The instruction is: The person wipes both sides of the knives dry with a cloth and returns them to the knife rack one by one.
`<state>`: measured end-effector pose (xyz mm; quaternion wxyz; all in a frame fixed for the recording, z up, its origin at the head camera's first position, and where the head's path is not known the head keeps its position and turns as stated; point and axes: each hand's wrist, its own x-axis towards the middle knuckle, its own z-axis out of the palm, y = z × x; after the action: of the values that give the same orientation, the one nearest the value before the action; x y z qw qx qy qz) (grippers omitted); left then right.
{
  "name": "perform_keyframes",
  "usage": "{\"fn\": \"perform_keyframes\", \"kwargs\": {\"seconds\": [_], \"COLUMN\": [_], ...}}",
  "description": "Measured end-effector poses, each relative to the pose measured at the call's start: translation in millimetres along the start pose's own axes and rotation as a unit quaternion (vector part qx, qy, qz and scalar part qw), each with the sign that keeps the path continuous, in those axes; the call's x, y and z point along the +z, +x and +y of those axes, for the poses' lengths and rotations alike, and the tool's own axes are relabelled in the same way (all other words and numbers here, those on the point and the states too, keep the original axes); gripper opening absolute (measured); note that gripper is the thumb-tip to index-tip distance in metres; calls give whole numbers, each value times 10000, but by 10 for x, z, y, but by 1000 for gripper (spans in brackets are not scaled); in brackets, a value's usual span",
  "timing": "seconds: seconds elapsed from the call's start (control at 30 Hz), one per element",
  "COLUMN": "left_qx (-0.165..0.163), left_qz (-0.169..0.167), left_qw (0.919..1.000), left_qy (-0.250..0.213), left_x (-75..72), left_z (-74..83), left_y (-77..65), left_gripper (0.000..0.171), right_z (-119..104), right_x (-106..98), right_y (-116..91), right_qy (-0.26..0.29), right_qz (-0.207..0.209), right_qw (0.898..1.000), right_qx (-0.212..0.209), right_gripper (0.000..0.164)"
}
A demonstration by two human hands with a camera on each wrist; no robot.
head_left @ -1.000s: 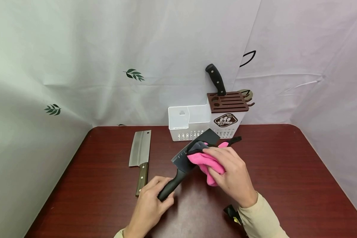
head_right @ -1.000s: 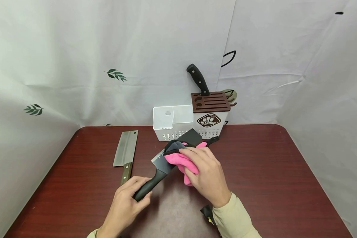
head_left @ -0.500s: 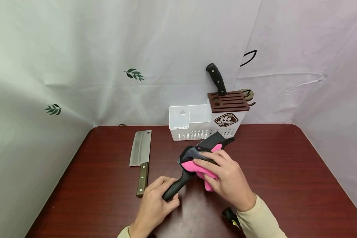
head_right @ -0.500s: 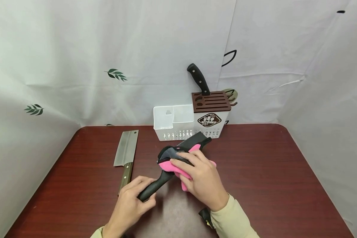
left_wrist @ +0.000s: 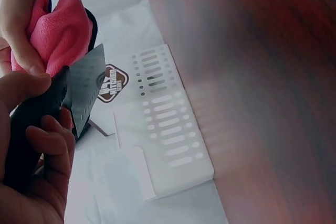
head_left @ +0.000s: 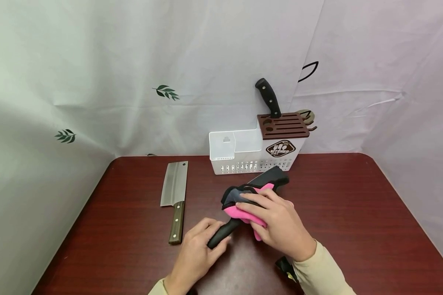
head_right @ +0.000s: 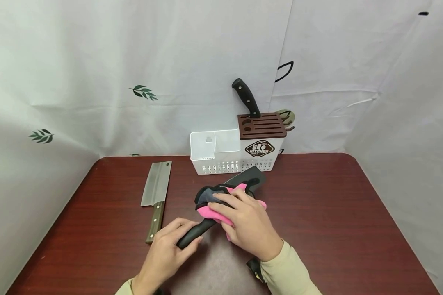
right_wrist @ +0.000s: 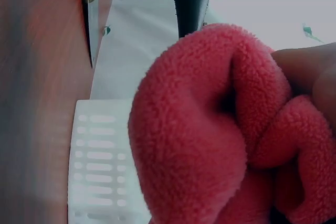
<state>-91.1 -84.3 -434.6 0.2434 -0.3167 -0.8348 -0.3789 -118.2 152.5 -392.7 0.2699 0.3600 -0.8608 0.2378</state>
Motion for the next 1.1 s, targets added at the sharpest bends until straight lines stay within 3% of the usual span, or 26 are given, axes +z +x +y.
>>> {"fn": "perform_keyframes", "kwargs": {"seconds": [0.17,0.33,0.7,1.1], "left_qx": [243,277,353,490], "left_qz": [11,25,75,253], "left_qw": [9996,9996,9993,9984], "left_qy": [125,102,92,82], "left_x": [10,13,22,22], "left_z": [-14,-19,-21,-29], "left_y": [7,20,32,48], "left_gripper": [30,29,29,29], "right_z": [-10,-16,25,177], "right_x": [21,57,51,-7], "right_y": [6,6,14,-2], "right_qy": [-115,-156,-293,-454], "right_qz": [-63,-51,87,362], "right_qw": [9998,9997,9990,9969], "right_qx": [-119,-152,324,528], "right_gripper": [43,40,32,29]}}
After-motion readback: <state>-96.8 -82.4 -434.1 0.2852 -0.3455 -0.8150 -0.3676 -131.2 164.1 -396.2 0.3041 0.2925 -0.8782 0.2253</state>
